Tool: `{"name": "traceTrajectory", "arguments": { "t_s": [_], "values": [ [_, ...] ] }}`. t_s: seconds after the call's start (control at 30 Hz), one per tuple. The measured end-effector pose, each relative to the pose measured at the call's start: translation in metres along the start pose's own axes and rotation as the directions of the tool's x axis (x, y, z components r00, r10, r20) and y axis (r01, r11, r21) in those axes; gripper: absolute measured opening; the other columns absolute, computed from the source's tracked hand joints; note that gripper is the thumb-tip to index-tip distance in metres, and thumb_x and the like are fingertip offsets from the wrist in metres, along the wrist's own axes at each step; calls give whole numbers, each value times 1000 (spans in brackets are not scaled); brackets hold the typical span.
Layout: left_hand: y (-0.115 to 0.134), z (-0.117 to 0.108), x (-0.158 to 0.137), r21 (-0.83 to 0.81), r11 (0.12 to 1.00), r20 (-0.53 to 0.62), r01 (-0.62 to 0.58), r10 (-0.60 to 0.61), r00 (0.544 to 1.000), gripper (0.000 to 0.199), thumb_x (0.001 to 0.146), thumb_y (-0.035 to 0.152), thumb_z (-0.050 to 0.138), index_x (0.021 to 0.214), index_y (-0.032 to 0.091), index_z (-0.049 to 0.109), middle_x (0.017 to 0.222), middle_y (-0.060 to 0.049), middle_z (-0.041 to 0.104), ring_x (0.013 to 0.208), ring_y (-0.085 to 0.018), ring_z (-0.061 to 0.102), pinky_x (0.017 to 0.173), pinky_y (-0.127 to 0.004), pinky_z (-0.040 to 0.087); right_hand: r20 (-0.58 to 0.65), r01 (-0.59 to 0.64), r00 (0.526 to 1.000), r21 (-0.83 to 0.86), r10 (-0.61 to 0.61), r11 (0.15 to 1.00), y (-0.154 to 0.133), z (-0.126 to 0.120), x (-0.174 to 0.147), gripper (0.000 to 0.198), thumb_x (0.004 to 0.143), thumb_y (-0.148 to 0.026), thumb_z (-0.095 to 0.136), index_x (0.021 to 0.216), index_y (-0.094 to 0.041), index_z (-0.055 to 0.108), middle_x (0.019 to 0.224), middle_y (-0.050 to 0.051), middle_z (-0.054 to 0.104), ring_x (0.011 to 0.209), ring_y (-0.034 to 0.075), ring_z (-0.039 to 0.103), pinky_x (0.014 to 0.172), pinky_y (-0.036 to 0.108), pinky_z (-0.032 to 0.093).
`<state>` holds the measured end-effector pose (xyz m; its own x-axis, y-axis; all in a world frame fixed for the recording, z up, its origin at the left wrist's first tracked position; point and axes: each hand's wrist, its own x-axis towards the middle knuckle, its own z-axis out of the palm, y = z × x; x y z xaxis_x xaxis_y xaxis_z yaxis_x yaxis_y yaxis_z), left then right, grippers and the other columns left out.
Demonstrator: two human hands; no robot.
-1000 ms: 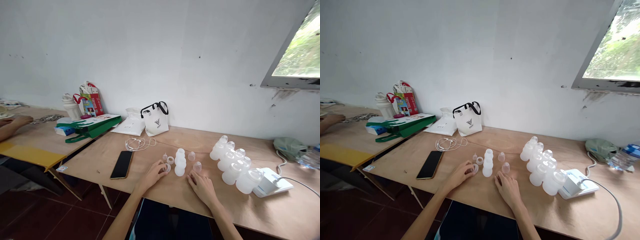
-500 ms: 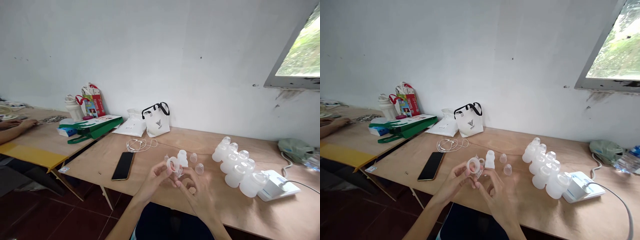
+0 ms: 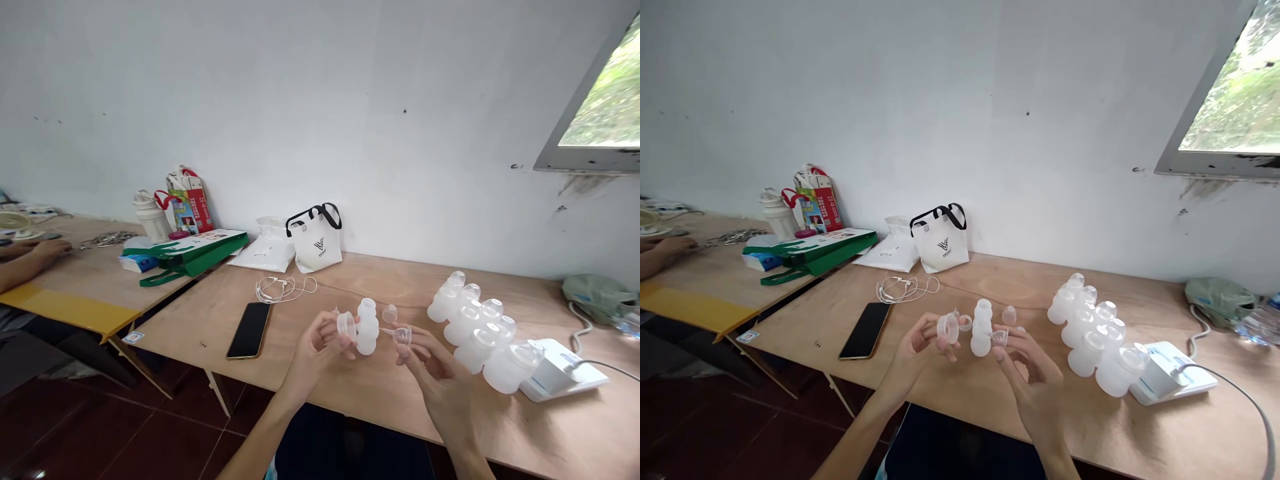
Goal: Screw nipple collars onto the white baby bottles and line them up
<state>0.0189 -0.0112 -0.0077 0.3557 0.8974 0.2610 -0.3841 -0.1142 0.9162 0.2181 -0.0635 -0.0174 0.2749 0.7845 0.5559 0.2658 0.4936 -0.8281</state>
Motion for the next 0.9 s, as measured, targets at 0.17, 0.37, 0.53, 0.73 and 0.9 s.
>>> {"name": "traceTrajectory", "arguments": {
  "t_s": [0.17, 0.37, 0.53, 0.73, 0.9],
  "values": [
    [-8, 6, -5, 1, 997, 158, 83, -82, 984, 45, 89, 44, 78, 122, 25, 55, 108, -8, 74, 82, -18, 70, 76, -29, 56, 200, 250, 957, -208, -209, 946, 0, 0, -4, 13, 95, -35, 70, 103, -31, 79, 129, 8, 70, 105, 26, 70, 87, 43, 61],
    [-3, 15, -10, 116, 991, 167, 70, -89, 982, 43, 94, 52, 68, 124, 22, 61, 92, -4, 70, 80, -19, 69, 80, -32, 55, 410, 362, 890, -374, -198, 854, -1, 5, -6, 31, 105, -30, 49, 126, -36, 71, 155, 7, 52, 101, 22, 71, 94, 44, 59],
    [-7, 15, -4, 147, 988, 126, 52, -70, 990, 46, 97, 54, 63, 130, 22, 61, 104, -8, 72, 80, -20, 68, 76, -32, 56, 479, 411, 860, -443, -178, 796, 3, 8, -4, 42, 105, -23, 43, 142, -37, 59, 158, 9, 47, 105, 22, 71, 91, 42, 60],
    [-14, 16, 1, 23, 994, 76, 110, -111, 991, 50, 93, 59, 66, 124, 20, 65, 100, -7, 72, 74, -18, 66, 68, -29, 55, 394, 367, 897, -408, -201, 836, 4, 16, -6, 39, 106, -24, 46, 138, -37, 63, 141, 8, 61, 97, 20, 71, 81, 36, 62],
    [-16, 15, 0, -56, 986, 99, 160, -154, 983, 53, 90, 61, 68, 123, 20, 65, 88, -5, 68, 67, -16, 63, 63, -28, 55, 299, 299, 931, -298, -209, 906, 1, 10, -4, 23, 103, -31, 57, 114, -34, 77, 124, 6, 68, 87, 18, 72, 79, 34, 62]
  ]
}}
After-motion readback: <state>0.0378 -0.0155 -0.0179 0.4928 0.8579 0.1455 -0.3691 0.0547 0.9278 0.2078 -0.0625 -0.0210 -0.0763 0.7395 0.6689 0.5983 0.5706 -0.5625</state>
